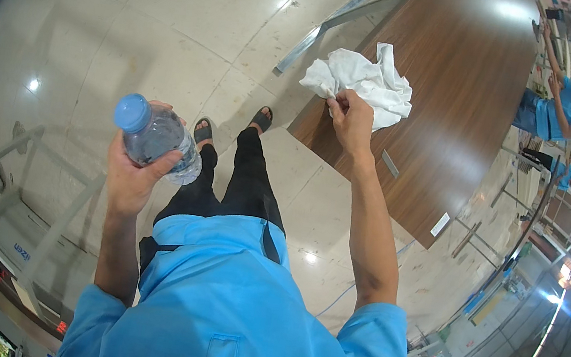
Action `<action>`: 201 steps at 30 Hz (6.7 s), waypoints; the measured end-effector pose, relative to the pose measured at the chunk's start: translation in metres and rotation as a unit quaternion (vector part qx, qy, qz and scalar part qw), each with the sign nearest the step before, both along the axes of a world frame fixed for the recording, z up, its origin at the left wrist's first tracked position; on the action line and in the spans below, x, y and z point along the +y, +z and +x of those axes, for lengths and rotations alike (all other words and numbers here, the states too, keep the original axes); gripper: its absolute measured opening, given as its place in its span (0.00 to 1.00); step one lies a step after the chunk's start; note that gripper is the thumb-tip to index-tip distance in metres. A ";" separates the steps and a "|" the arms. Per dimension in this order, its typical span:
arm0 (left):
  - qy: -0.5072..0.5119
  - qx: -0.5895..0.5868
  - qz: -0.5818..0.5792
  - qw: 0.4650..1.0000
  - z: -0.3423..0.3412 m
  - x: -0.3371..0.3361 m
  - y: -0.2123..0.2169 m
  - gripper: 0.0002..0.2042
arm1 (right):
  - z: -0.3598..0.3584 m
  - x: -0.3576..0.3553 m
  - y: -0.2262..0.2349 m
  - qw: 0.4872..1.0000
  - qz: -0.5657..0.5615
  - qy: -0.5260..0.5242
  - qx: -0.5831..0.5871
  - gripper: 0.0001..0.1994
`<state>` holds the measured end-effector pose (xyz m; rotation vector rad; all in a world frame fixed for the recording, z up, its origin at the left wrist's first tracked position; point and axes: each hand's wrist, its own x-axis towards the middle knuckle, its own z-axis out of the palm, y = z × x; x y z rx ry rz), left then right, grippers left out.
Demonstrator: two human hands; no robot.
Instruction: The person wipes the surface of a large wooden table using a white cloth and a water bottle. They repeatedly pour water onto the cloth and wipe different sections of the table while other workers are present in the background.
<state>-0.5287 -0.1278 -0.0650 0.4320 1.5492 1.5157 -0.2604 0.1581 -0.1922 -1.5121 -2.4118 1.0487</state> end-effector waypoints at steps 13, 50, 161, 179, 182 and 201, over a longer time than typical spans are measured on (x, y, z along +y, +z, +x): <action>0.006 0.022 0.015 1.000 -0.004 -0.006 0.008 0.30 | -0.005 0.000 0.005 0.999 0.008 0.039 0.010 0.10; -0.106 0.091 0.037 0.989 -0.003 0.038 0.037 0.30 | 0.189 -0.121 -0.018 0.942 0.173 -0.235 -0.163 0.16; -0.609 0.058 0.154 0.776 -0.191 1.115 0.077 0.27 | -0.154 0.524 -0.024 0.677 0.089 -0.684 -0.254 0.35; -0.588 0.143 0.148 0.783 -0.128 1.298 0.100 0.27 | 0.066 0.855 -0.050 0.622 0.113 -0.699 -0.333 0.36; -0.577 0.152 0.149 0.788 -0.112 1.320 0.106 0.28 | 0.035 0.947 -0.049 0.684 0.167 -0.651 -0.283 0.36; -0.631 0.060 0.149 0.759 -0.114 1.542 0.078 0.30 | -0.068 0.878 -0.057 0.592 0.072 -0.702 -0.389 0.32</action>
